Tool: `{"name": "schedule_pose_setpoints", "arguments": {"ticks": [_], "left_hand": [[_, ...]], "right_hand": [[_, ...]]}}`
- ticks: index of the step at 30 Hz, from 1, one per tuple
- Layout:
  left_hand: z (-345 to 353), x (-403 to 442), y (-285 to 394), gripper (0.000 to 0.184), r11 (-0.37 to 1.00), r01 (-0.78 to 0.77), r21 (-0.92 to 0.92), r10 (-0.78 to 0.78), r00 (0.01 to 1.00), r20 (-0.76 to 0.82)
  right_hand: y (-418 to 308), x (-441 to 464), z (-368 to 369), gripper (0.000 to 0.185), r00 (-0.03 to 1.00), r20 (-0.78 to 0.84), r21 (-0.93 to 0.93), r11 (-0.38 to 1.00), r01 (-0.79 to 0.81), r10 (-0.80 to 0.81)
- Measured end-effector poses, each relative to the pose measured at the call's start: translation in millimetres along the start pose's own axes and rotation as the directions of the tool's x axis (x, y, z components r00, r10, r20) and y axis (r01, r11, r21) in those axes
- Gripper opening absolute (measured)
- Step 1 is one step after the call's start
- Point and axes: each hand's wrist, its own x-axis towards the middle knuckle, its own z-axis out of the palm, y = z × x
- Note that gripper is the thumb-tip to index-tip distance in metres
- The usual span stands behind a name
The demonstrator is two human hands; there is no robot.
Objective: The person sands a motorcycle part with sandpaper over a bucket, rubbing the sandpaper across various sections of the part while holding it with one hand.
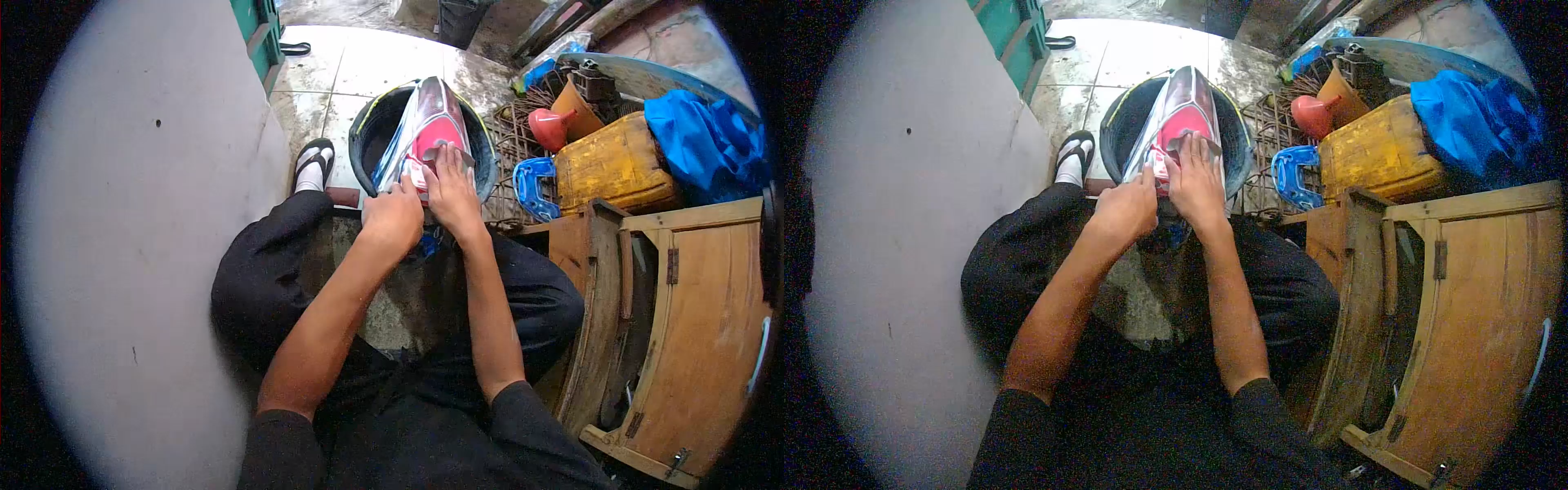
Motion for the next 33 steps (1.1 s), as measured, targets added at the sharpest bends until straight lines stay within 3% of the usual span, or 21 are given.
{"name": "schedule_pose_setpoints", "arguments": {"ticks": [3,5,9,11,13,15,17,18,23,26,31,33], "left_hand": [[-4.3,-1.8,-2.7,0.064,0.999,-0.007,-0.035,0.009,0.998,0.056],[-2.2,-1.0,-3.4,0.062,0.999,-0.017,-0.033,0.018,0.999,0.030],[0.6,0.7,-2.6,0.063,1.000,-0.020,0.000,0.020,0.999,0.031],[-2.4,-1.0,0.2,0.066,0.999,-0.019,0.031,0.017,0.999,0.049],[0.9,-0.2,-1.1,0.067,1.000,-0.020,0.011,0.020,0.999,0.037],[0.8,1.4,-2.6,0.068,1.000,-0.006,-0.012,0.007,1.000,0.025],[1.4,1.2,-4.4,0.069,1.000,-0.012,-0.019,0.013,0.999,0.048],[0.5,1.3,-3.8,0.069,1.000,-0.008,-0.023,0.009,0.999,0.046],[-3.8,3.2,1.5,0.066,1.000,0.016,-0.016,-0.015,0.997,0.070],[1.3,0.5,0.6,0.064,1.000,0.000,-0.010,0.000,1.000,0.003],[2.8,0.8,-5.9,0.062,0.999,-0.032,-0.018,0.033,0.999,0.031],[0.4,0.9,-5.3,0.063,1.000,-0.023,-0.010,0.024,0.998,0.050]], "right_hand": [[-9.2,-12.0,-3.7,0.062,0.999,-0.037,-0.018,1.000,0.011,-0.012],[-18.8,-36.4,-22.5,0.057,0.994,0.110,0.094,0.995,-0.032,0.022],[-10.9,-37.9,-16.6,0.052,1.000,0.008,0.090,0.996,0.020,-0.020],[-6.0,-18.8,-8.5,0.053,0.999,0.036,0.071,0.997,-0.029,0.027],[4.1,-1.4,7.0,0.055,0.985,-0.140,-0.025,0.995,0.095,-0.097],[10.7,-1.9,7.4,0.055,0.984,-0.131,-0.039,0.992,0.119,-0.123],[5.7,-23.1,-5.7,0.052,0.991,0.015,0.041,0.990,0.133,-0.134],[-1.4,-35.4,-16.8,0.048,0.996,0.019,0.140,0.987,0.081,-0.085],[-6.7,-39.4,-27.2,0.044,0.997,0.028,0.196,0.978,0.071,-0.078],[4.7,-14.5,-1.7,0.044,0.974,-0.129,0.081,0.976,0.200,-0.189],[-7.0,-31.2,-5.0,0.045,0.978,-0.126,0.089,0.980,0.178,-0.166],[-18.9,-51.8,-20.6,0.044,0.997,-0.054,0.148,0.987,0.061,-0.053]]}}
